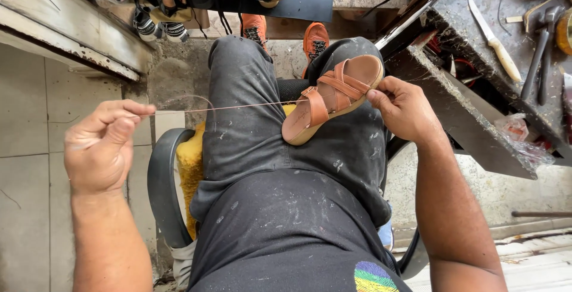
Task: Hand-stitching the sole of a brown leather sandal using a stitching awl and thread.
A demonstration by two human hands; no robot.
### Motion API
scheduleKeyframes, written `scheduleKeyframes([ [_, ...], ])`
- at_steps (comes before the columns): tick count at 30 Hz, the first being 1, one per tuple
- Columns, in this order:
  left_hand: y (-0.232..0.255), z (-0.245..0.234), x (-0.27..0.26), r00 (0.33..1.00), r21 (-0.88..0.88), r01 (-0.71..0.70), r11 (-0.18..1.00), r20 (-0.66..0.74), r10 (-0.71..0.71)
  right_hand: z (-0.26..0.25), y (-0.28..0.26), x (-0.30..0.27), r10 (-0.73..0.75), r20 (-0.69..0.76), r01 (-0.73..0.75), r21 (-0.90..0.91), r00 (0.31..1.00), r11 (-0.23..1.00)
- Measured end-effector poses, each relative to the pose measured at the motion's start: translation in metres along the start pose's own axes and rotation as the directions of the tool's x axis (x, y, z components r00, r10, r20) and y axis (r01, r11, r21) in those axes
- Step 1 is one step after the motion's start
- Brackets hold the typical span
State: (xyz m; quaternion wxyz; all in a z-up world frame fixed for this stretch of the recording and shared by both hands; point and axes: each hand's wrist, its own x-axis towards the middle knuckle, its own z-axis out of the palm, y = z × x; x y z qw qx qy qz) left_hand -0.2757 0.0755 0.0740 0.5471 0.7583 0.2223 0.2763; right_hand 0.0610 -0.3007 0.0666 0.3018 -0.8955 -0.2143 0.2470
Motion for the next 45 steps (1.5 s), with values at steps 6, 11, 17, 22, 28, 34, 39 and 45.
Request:
scheduleKeyframes([
  [6,0.03,0.063,0.019,0.923,-0.892,0.05,0.45,0.213,0.32,-0.002,-0.015,-0.005,0.057,0.003,-0.057,0.041,0.998,0.998],
  [11,0.06,0.105,0.04,0.843,-0.94,0.276,0.201,0.337,0.418,-0.002,-0.008,-0.003,-0.011,-0.015,0.011,-0.026,1.0,1.0],
  [17,-0.039,0.162,0.024,0.655,-0.016,0.09,0.996,0.754,-0.047,-0.001,0.007,0.004,-0.169,-0.047,0.176,0.206,0.984,0.963],
  [22,-0.071,0.229,0.03,0.441,-0.194,0.57,0.799,0.892,-0.097,0.011,0.032,0.012,-0.206,-0.036,0.204,0.371,0.978,0.906],
  [28,-0.073,0.26,0.04,0.4,-0.432,0.901,0.042,0.865,0.304,0.014,0.026,0.014,-0.346,-0.079,0.343,0.45,0.935,0.825],
  [34,-0.057,0.272,0.043,0.374,-0.294,0.927,-0.232,0.768,0.52,0.007,0.009,0.009,-0.437,-0.114,0.447,0.361,0.892,0.818],
  [39,-0.074,0.285,0.024,0.327,-0.193,0.94,-0.281,0.745,0.581,0.0,0.002,-0.004,-0.422,-0.001,0.394,0.36,0.906,0.846],
  [45,-0.042,0.29,0.021,0.382,-0.224,0.921,-0.318,0.673,0.634,-0.029,-0.01,-0.005,-0.297,0.159,0.256,0.237,0.941,0.937],
])
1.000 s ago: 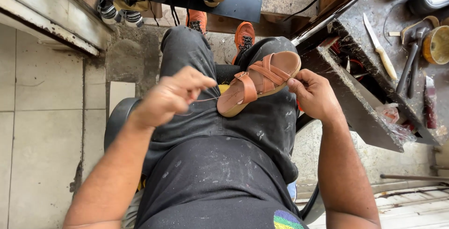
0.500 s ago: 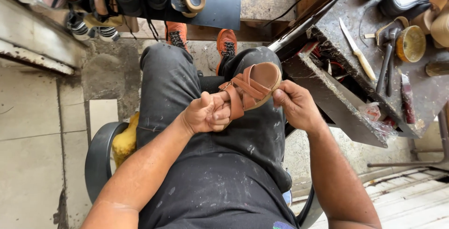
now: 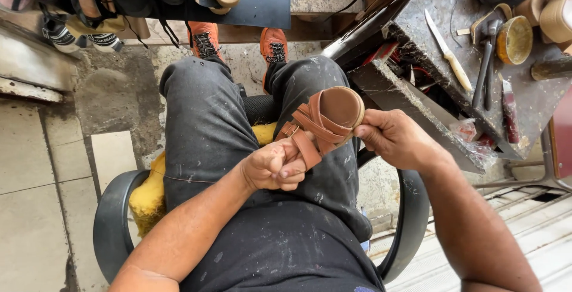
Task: Hand-stitching the sole of a brown leather sandal using a stitching awl and thread.
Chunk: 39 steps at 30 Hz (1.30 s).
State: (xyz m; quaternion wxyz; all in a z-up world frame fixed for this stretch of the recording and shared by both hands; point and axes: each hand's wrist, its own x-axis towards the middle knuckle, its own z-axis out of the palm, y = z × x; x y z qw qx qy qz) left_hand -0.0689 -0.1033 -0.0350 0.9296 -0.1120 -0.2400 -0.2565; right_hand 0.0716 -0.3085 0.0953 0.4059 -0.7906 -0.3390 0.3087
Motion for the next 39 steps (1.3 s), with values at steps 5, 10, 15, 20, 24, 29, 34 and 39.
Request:
scheduleKeyframes([
  [5,-0.01,-0.027,-0.002,0.997,0.045,0.006,0.999,-0.078,-0.002,-0.012,-0.008,-0.002,0.212,0.137,-0.205,-0.063,0.968,0.977],
  [10,-0.005,0.01,0.016,0.992,0.201,-0.006,0.98,-0.119,0.031,-0.02,-0.026,0.004,0.311,0.176,-0.284,-0.166,0.934,0.944],
  [15,-0.022,-0.014,0.006,0.988,0.27,-0.005,0.963,-0.145,0.045,-0.025,-0.032,0.008,0.401,0.219,-0.349,-0.242,0.889,0.905],
  [20,0.003,0.063,0.038,0.986,0.404,-0.018,0.915,-0.144,0.083,-0.026,-0.026,0.008,0.525,0.271,-0.429,-0.341,0.807,0.836],
  [24,-0.02,-0.022,0.0,0.983,0.535,0.042,0.844,-0.174,0.062,-0.026,-0.022,0.007,0.567,0.295,-0.459,-0.362,0.769,0.811],
  [29,-0.008,-0.018,0.004,0.969,0.622,0.202,0.756,-0.24,-0.062,-0.023,-0.039,0.014,0.608,0.278,-0.469,-0.431,0.744,0.771],
  [34,-0.004,-0.015,0.005,0.962,0.706,0.258,0.659,-0.249,-0.109,-0.021,-0.027,0.01,0.604,0.245,-0.489,-0.399,0.758,0.776],
  [39,0.003,0.013,0.003,0.967,0.845,0.254,0.47,-0.225,-0.119,-0.003,-0.041,-0.003,0.567,0.121,-0.506,-0.332,0.814,0.796],
])
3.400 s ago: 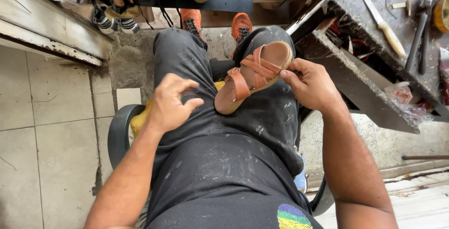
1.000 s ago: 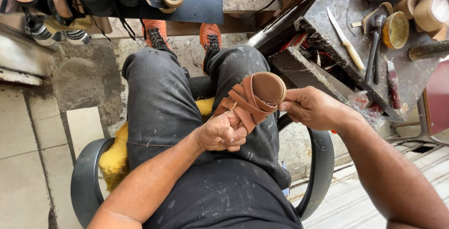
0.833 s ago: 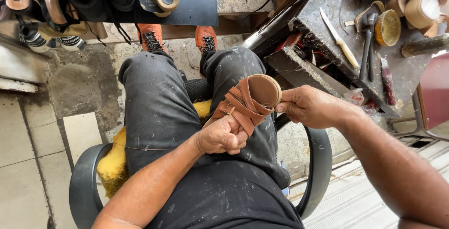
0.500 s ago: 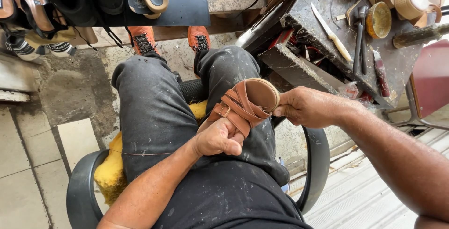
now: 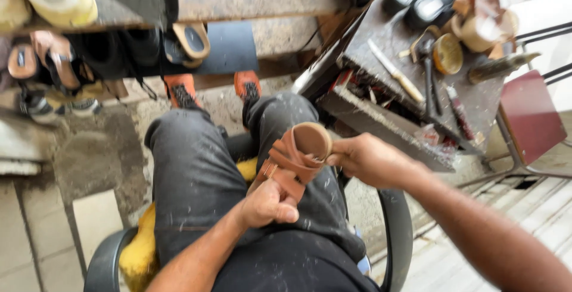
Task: Hand-stitching the sole of a brown leather sandal using a stitching awl and thread.
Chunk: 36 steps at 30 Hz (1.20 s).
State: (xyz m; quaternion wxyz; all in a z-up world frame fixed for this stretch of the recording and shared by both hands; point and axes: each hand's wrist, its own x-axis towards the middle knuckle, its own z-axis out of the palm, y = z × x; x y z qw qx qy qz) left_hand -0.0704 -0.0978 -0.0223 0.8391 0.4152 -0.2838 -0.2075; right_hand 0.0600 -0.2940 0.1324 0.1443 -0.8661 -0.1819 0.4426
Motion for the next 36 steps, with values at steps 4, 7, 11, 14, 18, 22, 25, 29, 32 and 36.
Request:
scheduleKeyframes([
  [4,-0.003,0.02,-0.019,0.895,-0.36,-0.032,0.932,-0.426,-0.134,0.041,0.024,0.015,-0.482,-0.503,0.401,-0.267,0.718,0.876],
  [7,-0.01,0.013,-0.038,0.766,-0.288,-0.054,0.956,-0.627,-0.145,0.052,0.026,0.018,-0.579,-0.578,0.482,-0.333,0.574,0.81],
  [11,-0.031,-0.007,-0.058,0.641,-0.382,-0.153,0.911,-0.74,-0.203,0.037,0.003,0.006,-0.561,-0.433,0.503,-0.251,0.706,0.827],
  [14,-0.031,-0.015,-0.058,0.628,-0.434,-0.169,0.885,-0.74,-0.243,0.027,-0.018,0.006,-0.371,-0.346,0.406,0.033,0.862,0.913],
  [18,-0.025,-0.021,-0.062,0.656,-0.39,-0.142,0.91,-0.725,-0.208,0.053,0.009,0.056,-0.489,-0.507,0.567,-0.002,0.709,0.824],
  [22,-0.028,-0.024,-0.058,0.517,-0.388,-0.181,0.904,-0.819,-0.248,0.06,0.028,0.078,-0.582,-0.624,0.536,-0.29,0.522,0.793],
  [25,-0.037,-0.03,-0.064,0.467,-0.312,-0.219,0.925,-0.865,-0.181,0.053,0.035,0.082,-0.556,-0.665,0.352,-0.43,0.499,0.831],
  [29,0.024,0.025,-0.04,-0.018,0.055,0.402,0.914,-0.997,0.068,0.031,0.031,0.07,-0.231,-0.596,0.039,-0.316,0.769,0.948],
  [32,0.045,0.035,-0.024,0.335,0.774,0.631,0.053,-0.333,0.881,0.028,0.007,0.05,-0.203,-0.547,0.031,-0.307,0.812,0.951],
  [36,0.059,0.033,0.034,0.641,0.859,0.503,-0.098,-0.295,0.709,0.033,0.0,0.056,-0.168,-0.515,-0.013,-0.33,0.84,0.944],
])
